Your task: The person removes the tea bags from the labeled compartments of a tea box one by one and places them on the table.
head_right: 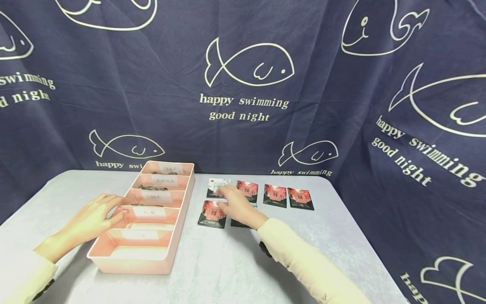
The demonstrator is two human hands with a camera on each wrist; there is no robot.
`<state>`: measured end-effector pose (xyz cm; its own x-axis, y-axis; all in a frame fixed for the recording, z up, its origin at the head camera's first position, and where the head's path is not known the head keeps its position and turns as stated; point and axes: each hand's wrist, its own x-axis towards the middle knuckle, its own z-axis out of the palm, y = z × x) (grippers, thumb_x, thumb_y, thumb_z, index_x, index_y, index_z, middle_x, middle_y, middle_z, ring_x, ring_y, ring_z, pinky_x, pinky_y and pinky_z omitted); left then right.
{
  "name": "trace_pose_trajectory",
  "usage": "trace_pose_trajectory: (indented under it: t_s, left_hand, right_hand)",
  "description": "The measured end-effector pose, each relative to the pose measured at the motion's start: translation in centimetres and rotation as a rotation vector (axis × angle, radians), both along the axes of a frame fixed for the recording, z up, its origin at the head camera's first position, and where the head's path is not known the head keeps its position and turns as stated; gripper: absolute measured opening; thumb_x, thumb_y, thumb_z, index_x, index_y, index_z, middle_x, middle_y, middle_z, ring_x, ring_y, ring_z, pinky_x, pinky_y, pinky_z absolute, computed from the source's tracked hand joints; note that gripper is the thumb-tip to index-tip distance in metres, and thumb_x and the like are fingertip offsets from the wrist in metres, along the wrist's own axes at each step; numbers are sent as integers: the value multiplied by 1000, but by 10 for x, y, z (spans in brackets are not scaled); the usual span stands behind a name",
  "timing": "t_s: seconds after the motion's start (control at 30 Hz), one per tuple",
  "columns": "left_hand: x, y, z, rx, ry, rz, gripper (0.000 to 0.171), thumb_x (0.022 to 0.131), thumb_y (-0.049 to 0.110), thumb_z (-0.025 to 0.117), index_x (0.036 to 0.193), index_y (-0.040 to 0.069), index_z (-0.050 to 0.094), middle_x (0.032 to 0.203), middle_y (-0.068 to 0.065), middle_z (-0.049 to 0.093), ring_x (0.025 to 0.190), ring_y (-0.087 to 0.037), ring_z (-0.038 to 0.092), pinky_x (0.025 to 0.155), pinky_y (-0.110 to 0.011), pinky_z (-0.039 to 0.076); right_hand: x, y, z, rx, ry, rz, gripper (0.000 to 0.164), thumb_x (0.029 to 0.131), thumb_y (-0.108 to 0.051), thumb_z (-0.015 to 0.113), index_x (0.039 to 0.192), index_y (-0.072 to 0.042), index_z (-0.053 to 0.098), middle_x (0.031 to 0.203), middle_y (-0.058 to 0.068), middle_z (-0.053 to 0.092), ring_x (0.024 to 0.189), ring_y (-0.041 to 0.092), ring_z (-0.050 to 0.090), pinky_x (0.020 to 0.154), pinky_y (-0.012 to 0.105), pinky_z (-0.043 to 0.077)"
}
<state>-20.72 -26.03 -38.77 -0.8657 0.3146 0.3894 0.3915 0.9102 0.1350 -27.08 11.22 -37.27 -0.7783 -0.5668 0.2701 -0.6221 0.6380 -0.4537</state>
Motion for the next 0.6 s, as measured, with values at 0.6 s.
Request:
trace_pose_trajectory:
  t_s: [0.6]
  left_hand:
    - [1, 1, 2, -6, 8, -7, 36, 83, 25, 60, 107, -1, 60, 107, -19, 62, 104, -36, 53, 91, -52, 40]
  right_hand:
    - [6, -56, 14, 116, 203, 176, 20, 86, -16, 59, 104, -7, 59, 100, 5, 62, 93, 17, 58, 82, 33, 49]
